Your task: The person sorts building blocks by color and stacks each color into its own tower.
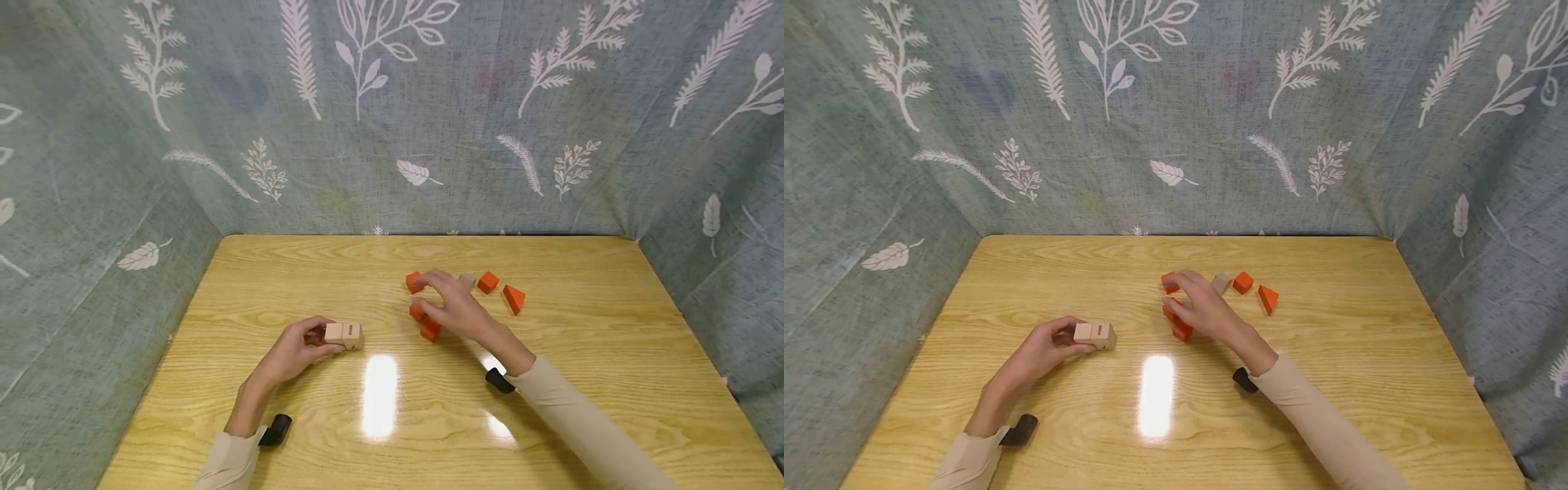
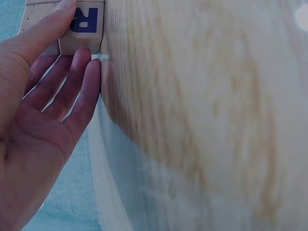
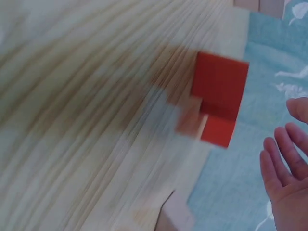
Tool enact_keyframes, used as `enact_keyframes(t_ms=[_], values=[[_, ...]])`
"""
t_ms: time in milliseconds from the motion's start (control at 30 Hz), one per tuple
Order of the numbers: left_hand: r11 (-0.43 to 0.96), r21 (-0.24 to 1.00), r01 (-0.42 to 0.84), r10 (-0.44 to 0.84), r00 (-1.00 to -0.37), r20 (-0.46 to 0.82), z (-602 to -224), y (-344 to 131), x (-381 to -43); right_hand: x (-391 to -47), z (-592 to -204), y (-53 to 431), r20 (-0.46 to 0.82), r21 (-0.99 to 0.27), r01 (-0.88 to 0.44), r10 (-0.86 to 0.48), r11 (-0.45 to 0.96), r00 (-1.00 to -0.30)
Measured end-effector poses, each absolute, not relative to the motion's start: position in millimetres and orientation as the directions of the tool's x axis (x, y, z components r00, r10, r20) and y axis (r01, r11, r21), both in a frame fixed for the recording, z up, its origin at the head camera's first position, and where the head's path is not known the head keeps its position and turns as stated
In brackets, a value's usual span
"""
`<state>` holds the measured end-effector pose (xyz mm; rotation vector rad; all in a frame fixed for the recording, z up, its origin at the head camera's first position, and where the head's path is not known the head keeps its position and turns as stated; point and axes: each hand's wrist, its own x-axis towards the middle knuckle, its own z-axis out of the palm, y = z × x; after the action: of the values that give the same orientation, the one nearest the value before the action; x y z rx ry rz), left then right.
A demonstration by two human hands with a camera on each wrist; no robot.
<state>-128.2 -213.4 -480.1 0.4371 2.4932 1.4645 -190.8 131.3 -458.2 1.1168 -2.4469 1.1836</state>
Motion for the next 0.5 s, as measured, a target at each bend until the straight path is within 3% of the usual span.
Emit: enact_keyframes(t_ms=[500], values=[[0.468,0.87,0.157,0.362,-0.932,-0.026,-481,-216,-126,-208,-463,179,0.462,-0.427,-0.736,-0.573,0.525,-0.677]])
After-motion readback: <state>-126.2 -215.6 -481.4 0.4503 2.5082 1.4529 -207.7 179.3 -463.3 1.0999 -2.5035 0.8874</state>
